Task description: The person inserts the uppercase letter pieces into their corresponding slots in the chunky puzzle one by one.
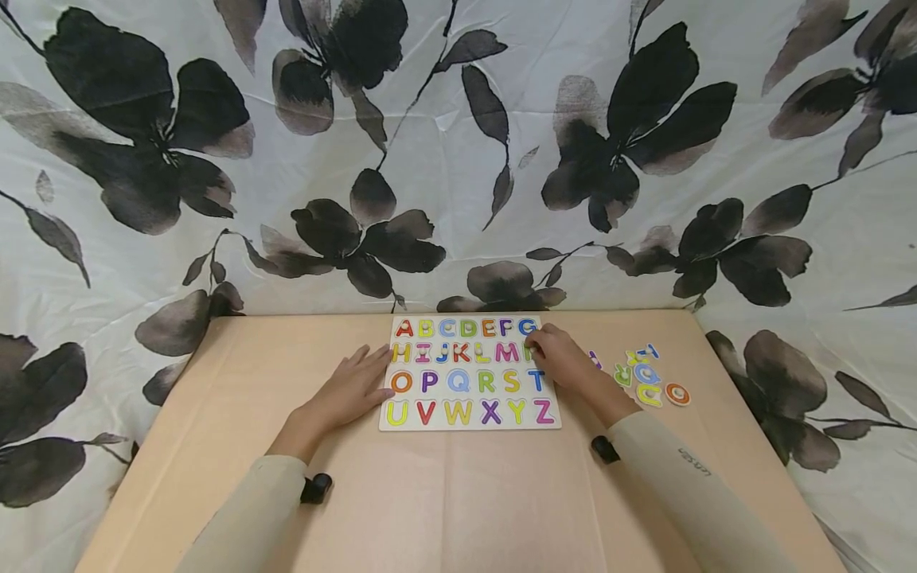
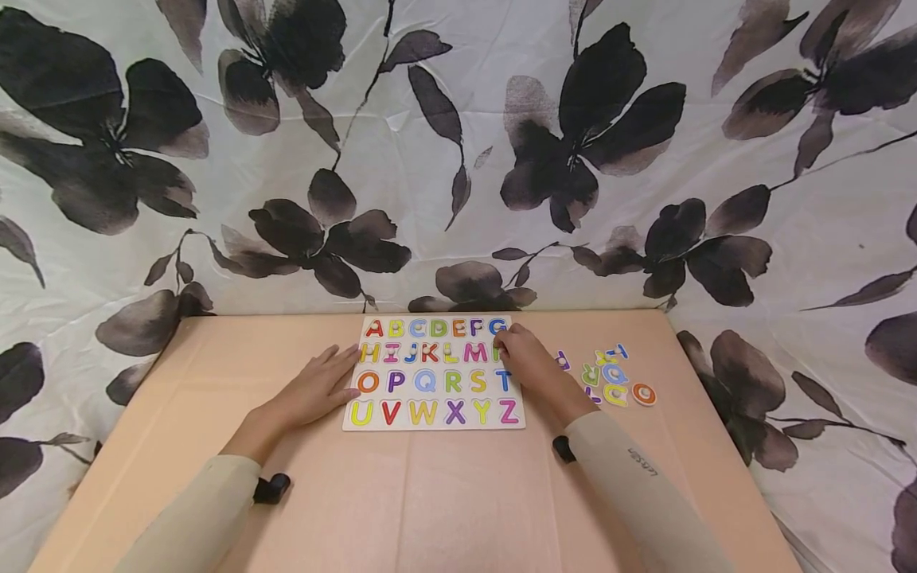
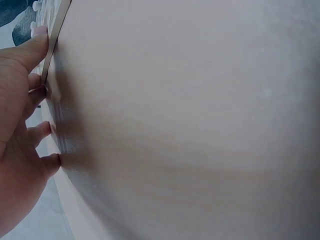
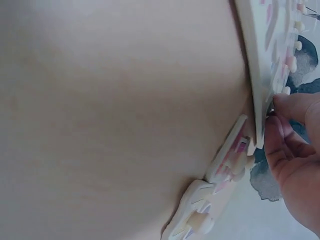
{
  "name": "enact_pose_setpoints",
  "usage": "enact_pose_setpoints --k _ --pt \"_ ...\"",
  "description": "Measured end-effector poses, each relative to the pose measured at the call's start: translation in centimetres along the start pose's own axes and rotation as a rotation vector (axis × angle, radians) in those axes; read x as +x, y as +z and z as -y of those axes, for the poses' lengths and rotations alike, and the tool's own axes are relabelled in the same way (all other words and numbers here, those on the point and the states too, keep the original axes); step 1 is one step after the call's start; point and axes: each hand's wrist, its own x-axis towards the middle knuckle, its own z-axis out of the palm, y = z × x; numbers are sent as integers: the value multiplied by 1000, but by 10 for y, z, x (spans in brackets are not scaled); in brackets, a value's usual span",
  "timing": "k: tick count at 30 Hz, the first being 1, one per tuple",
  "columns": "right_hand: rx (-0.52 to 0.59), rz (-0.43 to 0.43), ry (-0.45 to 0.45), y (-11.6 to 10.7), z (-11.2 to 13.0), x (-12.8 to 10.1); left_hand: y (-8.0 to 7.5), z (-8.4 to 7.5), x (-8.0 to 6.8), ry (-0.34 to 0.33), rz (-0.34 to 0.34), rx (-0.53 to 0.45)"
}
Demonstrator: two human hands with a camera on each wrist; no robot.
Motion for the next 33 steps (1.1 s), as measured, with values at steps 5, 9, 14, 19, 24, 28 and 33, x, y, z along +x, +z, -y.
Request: enact_pose_setpoints --k 5,9,14,19,24,28,33 --pt "20 -29 -31 -9 -1 -9 -1 -1 1 4 -1 -7" --pt "34 -69 -66 -20 -11 -19 -1 -2 1 -7 -4 -12" --pt "72 -91 -44 -34 -34 -35 -2 -2 -1 -9 -3 -15" --pt "73 -115 -20 -46 -61 -53 -2 -1 -2 -14 3 -10" --pt "43 -151 -3 -58 -85 -71 -2 -2 -4 -13 3 -12" --pt "24 -169 3 -67 -106 -88 -2 -2 -4 -12 8 -16" --pt "3 -126 54 -77 -129 -106 -4 -3 -4 -25 19 -19"
